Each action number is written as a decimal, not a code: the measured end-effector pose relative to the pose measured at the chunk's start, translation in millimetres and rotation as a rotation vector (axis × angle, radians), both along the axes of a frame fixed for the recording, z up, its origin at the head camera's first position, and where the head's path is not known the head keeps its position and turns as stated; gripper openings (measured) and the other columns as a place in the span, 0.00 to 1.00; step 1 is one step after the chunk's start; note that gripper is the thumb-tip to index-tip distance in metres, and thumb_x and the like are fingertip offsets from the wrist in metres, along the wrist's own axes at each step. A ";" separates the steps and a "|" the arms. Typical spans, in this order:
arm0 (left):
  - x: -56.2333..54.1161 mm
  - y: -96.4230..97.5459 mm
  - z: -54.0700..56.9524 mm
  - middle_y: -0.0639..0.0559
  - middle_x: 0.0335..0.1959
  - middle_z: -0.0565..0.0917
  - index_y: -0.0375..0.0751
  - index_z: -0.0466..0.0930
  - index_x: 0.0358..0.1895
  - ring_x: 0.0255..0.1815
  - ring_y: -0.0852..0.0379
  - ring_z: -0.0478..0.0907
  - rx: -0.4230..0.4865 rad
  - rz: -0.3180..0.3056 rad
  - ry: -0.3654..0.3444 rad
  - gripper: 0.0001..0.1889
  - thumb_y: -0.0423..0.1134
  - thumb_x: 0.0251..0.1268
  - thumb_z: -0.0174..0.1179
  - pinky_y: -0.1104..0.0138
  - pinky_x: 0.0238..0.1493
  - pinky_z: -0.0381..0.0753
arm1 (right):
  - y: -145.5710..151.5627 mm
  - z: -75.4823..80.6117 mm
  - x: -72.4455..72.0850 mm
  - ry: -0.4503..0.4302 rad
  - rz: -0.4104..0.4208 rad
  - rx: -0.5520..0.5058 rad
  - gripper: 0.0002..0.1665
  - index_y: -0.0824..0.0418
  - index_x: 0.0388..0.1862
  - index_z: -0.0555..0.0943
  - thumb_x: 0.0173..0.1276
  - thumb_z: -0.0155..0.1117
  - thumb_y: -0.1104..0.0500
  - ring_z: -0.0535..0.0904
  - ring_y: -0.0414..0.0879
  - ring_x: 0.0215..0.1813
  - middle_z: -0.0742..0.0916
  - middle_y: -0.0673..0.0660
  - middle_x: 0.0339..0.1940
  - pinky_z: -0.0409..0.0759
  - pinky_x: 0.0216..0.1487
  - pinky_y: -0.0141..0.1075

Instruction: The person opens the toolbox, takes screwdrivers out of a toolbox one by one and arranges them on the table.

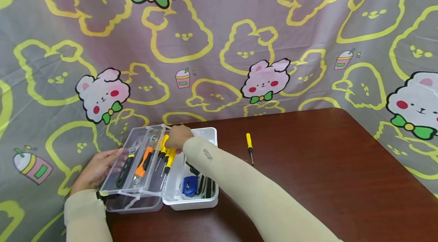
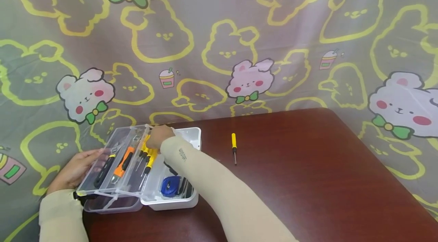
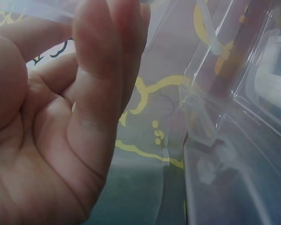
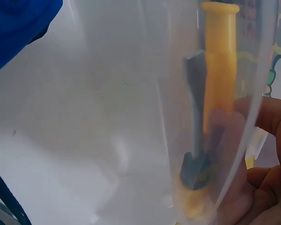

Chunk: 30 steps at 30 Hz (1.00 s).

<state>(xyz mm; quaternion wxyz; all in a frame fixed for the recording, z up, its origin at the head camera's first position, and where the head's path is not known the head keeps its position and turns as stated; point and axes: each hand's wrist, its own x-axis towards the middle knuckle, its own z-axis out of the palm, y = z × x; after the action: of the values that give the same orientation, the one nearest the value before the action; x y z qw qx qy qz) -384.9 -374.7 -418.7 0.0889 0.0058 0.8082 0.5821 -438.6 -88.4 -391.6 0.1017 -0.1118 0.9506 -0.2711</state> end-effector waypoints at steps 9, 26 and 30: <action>1.3 -0.9 0.3 0.57 0.38 0.83 0.46 0.83 0.54 0.37 0.59 0.81 0.018 -0.007 0.005 0.18 0.52 0.73 0.54 0.64 0.38 0.83 | -1.1 -1.7 2.0 0.088 0.064 0.033 0.26 0.53 0.08 0.66 0.65 0.63 0.52 0.62 0.42 0.10 0.64 0.48 0.07 0.64 0.15 0.33; -1.0 0.4 -0.6 0.57 0.38 0.82 0.32 0.74 0.62 0.37 0.60 0.81 -0.004 -0.001 0.000 0.29 0.54 0.72 0.54 0.64 0.38 0.83 | 0.0 1.2 9.0 0.127 0.065 0.054 0.25 0.52 0.10 0.66 0.67 0.61 0.53 0.57 0.41 0.09 0.63 0.47 0.07 0.58 0.11 0.32; -0.2 -0.1 0.5 0.57 0.39 0.82 0.29 0.72 0.63 0.38 0.60 0.80 -0.017 -0.001 0.004 0.31 0.55 0.72 0.53 0.64 0.38 0.83 | 4.2 3.1 8.4 0.143 0.039 -0.020 0.20 0.53 0.14 0.69 0.65 0.61 0.55 0.62 0.42 0.13 0.68 0.48 0.13 0.63 0.14 0.33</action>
<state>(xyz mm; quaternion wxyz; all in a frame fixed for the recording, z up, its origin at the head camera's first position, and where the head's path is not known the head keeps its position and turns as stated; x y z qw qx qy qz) -385.1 -374.8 -418.2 0.0876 0.0066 0.8133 0.5751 -430.2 -84.2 -388.5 0.0377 -0.1503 0.9503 -0.2700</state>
